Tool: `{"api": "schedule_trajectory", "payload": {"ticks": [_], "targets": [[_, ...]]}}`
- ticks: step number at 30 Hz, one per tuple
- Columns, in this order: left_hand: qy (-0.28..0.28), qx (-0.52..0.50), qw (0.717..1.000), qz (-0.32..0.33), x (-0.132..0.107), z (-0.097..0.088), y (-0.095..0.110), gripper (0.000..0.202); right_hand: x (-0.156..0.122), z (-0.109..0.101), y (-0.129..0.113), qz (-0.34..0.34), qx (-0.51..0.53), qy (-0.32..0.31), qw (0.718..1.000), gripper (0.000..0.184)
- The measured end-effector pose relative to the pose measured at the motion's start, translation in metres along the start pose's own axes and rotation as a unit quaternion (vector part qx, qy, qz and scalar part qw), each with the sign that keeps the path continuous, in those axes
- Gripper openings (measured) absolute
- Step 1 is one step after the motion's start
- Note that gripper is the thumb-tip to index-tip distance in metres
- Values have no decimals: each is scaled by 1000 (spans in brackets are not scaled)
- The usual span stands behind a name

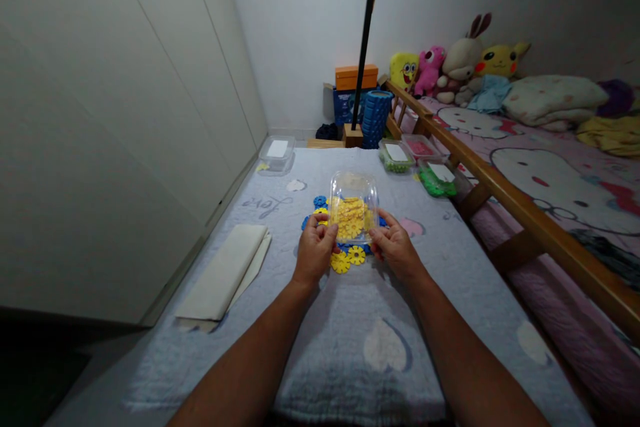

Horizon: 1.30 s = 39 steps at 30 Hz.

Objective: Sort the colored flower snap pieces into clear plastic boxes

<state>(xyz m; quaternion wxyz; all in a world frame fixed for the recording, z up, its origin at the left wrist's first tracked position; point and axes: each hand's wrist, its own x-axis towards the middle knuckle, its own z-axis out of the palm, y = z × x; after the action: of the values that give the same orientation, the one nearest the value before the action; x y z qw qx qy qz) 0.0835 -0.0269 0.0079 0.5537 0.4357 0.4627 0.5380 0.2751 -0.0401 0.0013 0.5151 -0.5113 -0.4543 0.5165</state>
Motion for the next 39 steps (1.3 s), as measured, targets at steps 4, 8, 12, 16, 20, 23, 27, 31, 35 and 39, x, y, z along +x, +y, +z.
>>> {"api": "schedule_trajectory", "payload": {"ticks": [4, 8, 12, 16, 20, 23, 27, 31, 35, 39], "targets": [[-1, -7, 1000, 4, 0, 0, 1, 48, -1, 1, 0, 0, 0, 2, 1000, 96], [-5, -6, 1000, 5, 0, 0, 1, 48, -2, 2, -2, 0, 1, 7, 1000, 97], [-3, -8, 1000, 6, 1, 0, 0, 50, -2, 3, -3, -10, 0, 7, 1000, 95], [-3, -6, 1000, 6, 1, -1, 0, 50, -2, 4, -1, -17, 2, 2, 1000, 92], [-4, -7, 1000, 3, 2, -1, 0, 52, 0, 4, 2, -18, 12, 5, 1000, 95], [-4, -7, 1000, 4, 2, -2, -1, 52, 0, 4, 3, -20, 8, 7, 1000, 94], [-7, -4, 1000, 7, 2, -1, -1, 52, 0, 4, 3, -25, 6, 8, 1000, 93], [-10, -4, 1000, 11, 2, -1, -2, 51, -1, 5, 3, -29, 6, 9, 1000, 91], [-10, -9, 1000, 10, 3, -1, -3, 50, -1, 6, 1, -36, 3, 4, 999, 91], [-9, -10, 1000, 9, 4, -1, -4, 50, -1, 7, 1, -38, 0, -1, 999, 91]]}}
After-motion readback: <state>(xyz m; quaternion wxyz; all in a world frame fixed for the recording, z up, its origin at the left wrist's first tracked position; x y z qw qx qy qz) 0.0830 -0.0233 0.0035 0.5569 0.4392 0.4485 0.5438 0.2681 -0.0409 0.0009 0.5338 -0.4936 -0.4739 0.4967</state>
